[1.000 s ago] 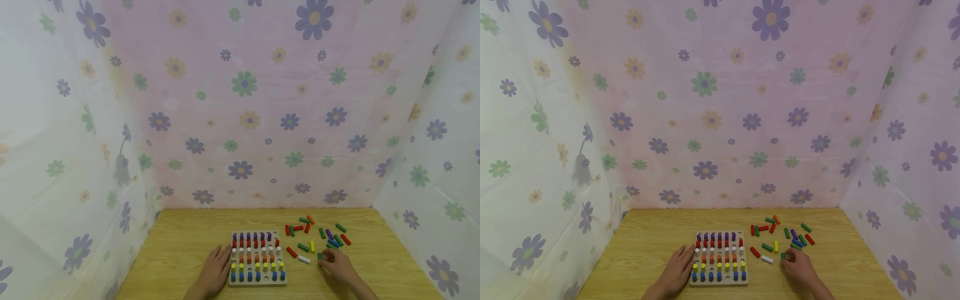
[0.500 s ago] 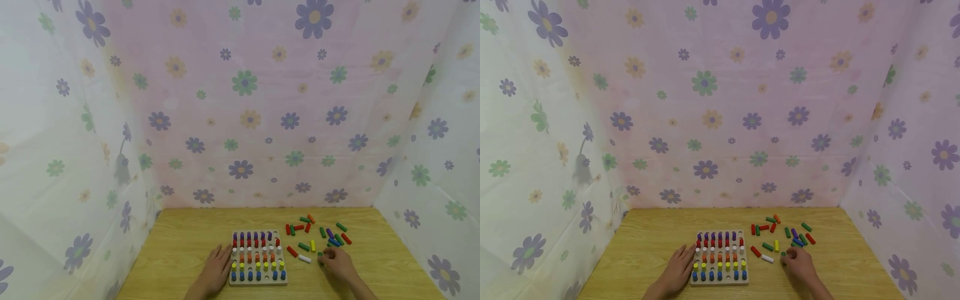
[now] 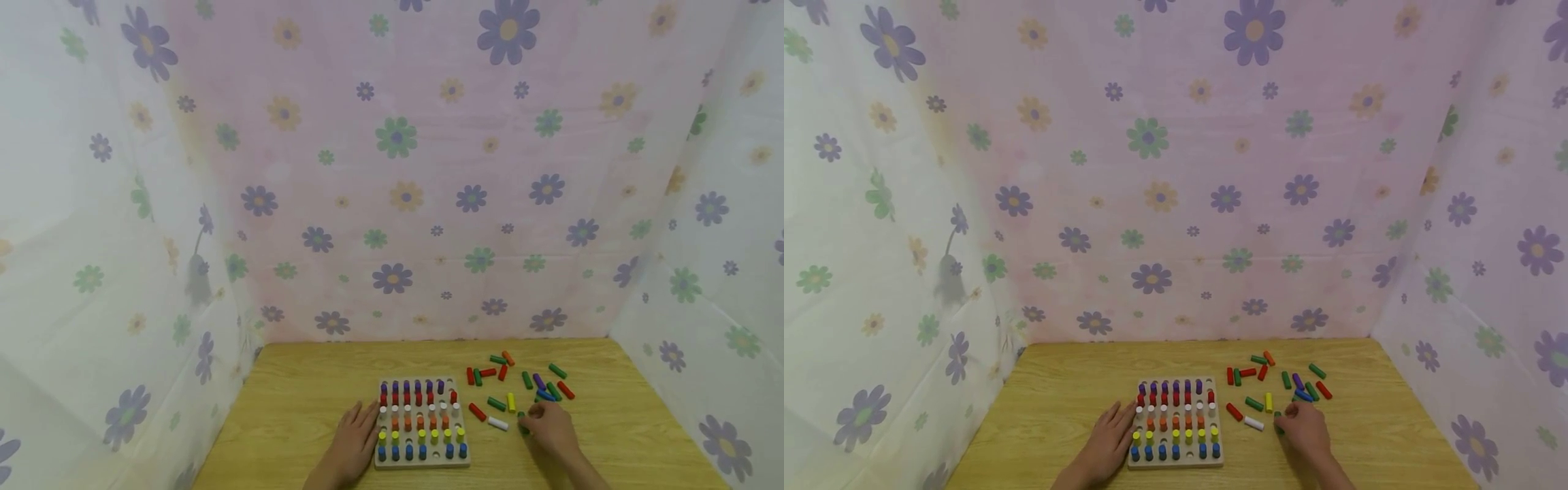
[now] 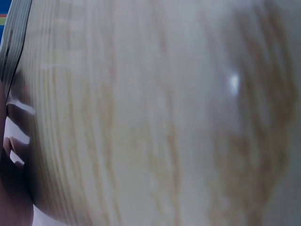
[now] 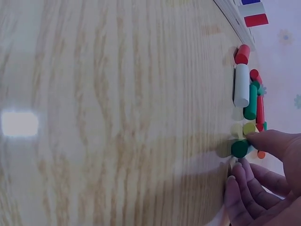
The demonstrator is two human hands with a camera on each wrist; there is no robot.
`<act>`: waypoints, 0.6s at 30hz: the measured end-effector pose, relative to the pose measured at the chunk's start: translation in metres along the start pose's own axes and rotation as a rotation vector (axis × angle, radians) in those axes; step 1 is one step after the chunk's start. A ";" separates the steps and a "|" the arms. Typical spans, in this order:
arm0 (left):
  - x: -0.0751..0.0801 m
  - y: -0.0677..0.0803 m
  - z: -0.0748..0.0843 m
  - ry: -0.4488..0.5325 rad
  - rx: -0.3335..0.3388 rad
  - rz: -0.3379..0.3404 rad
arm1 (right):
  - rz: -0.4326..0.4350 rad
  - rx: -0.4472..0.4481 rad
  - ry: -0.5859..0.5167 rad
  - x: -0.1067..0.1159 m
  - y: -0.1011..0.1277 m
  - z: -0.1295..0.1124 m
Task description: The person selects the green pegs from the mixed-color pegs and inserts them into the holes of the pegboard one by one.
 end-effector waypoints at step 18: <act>0.000 0.002 0.003 -0.010 -0.035 0.012 | -0.016 0.017 0.076 -0.002 -0.003 -0.010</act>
Point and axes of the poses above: each hand's wrist, its own y-axis away from the middle knuckle, its own x-axis out of the back of the hand, z = x × y, the point moved 9 cm from there along -y, towards the middle knuckle, and after that the axes turned 10 degrees about -z, right-handed, at the moved point
